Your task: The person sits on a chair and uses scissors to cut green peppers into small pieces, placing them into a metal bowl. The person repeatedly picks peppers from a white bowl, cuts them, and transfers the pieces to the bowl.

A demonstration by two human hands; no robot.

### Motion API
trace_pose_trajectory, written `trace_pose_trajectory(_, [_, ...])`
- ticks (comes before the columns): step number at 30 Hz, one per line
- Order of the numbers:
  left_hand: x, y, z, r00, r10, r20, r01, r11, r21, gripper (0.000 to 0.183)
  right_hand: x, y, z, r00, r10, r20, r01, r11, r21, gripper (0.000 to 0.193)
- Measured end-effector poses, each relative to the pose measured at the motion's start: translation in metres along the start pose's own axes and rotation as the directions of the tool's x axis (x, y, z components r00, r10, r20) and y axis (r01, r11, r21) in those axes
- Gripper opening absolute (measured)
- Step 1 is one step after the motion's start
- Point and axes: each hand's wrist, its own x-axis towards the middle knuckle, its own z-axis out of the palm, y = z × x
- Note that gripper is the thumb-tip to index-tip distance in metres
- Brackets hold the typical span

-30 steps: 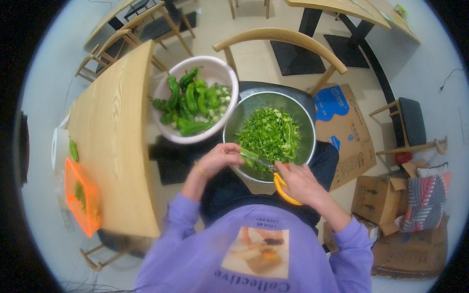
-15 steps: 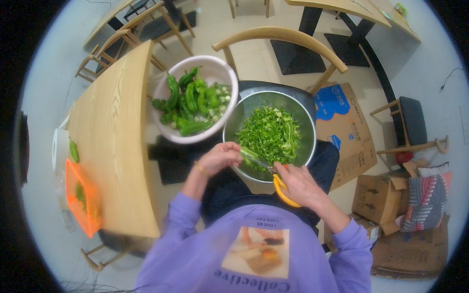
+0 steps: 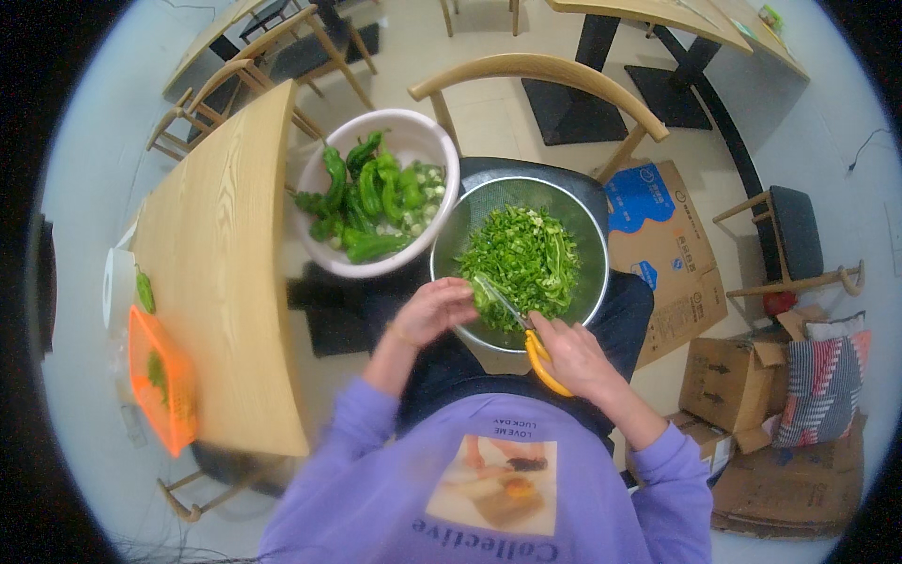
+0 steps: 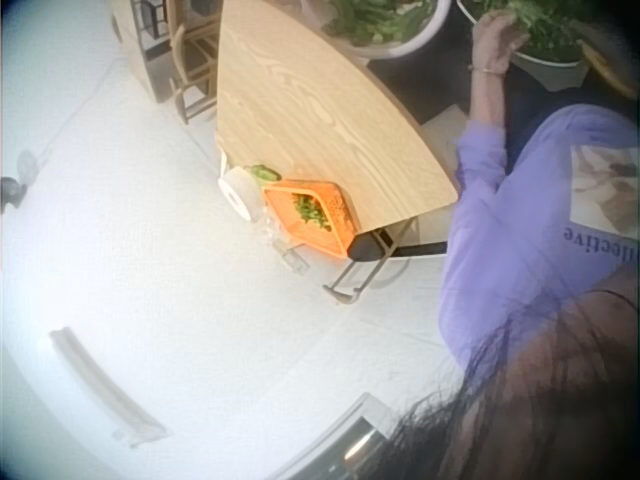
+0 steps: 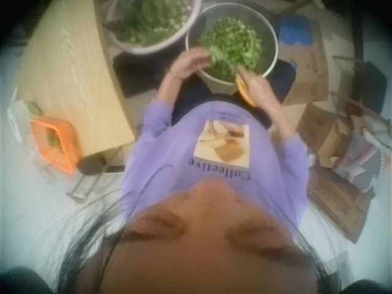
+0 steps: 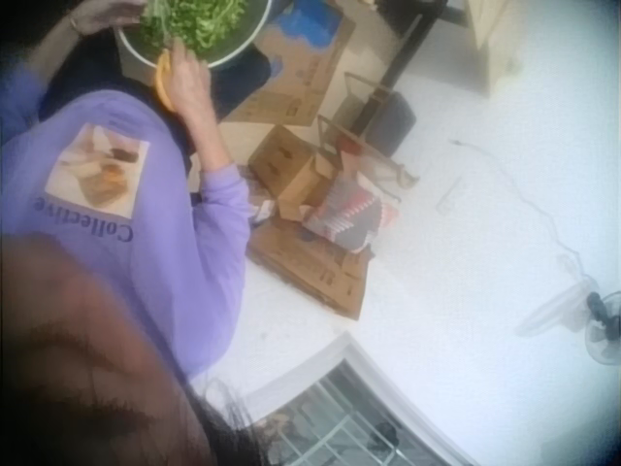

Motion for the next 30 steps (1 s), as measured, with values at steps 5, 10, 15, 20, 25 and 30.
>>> trace_pose_trajectory(5, [-0.005, -0.012, 0.013, 0.991, 0.105, -0.079, -0.094, 0.987, 0.131, 0.02, 0.002, -0.001, 0.0, 0.998, 0.027, 0.05, -0.029, 0.999, 0.037, 0.048])
trace_pose_trajectory(10, [-0.005, -0.009, 0.016, 0.985, 0.139, -0.103, -0.12, 0.978, 0.172, 0.02, 0.013, -0.007, -0.007, 0.972, 0.128, 0.199, -0.166, 0.969, 0.186, 0.049])
trace_pose_trajectory(15, [0.001, -0.009, 0.008, 0.974, 0.194, -0.116, -0.192, 0.981, 0.028, 0.018, 0.005, -0.009, -0.015, 0.98, 0.097, 0.172, -0.122, 0.983, 0.139, 0.054])
trace_pose_trajectory(20, [0.004, -0.016, 0.011, 0.97, 0.222, -0.096, -0.217, 0.974, 0.057, 0.017, 0.006, -0.007, -0.006, 0.992, 0.028, 0.123, -0.033, 0.999, 0.042, 0.054])
trace_pose_trajectory(25, [0.003, -0.014, 0.009, 0.971, 0.225, -0.081, -0.221, 0.973, 0.064, 0.017, 0.007, -0.009, -0.005, 0.994, 0.026, 0.108, -0.033, 0.997, 0.063, 0.053])
trace_pose_trajectory(30, [0.003, -0.012, 0.007, 0.983, 0.178, -0.051, -0.173, 0.981, 0.09, 0.018, 0.008, -0.006, -0.005, 0.993, 0.011, 0.12, -0.02, 0.997, 0.074, 0.05])
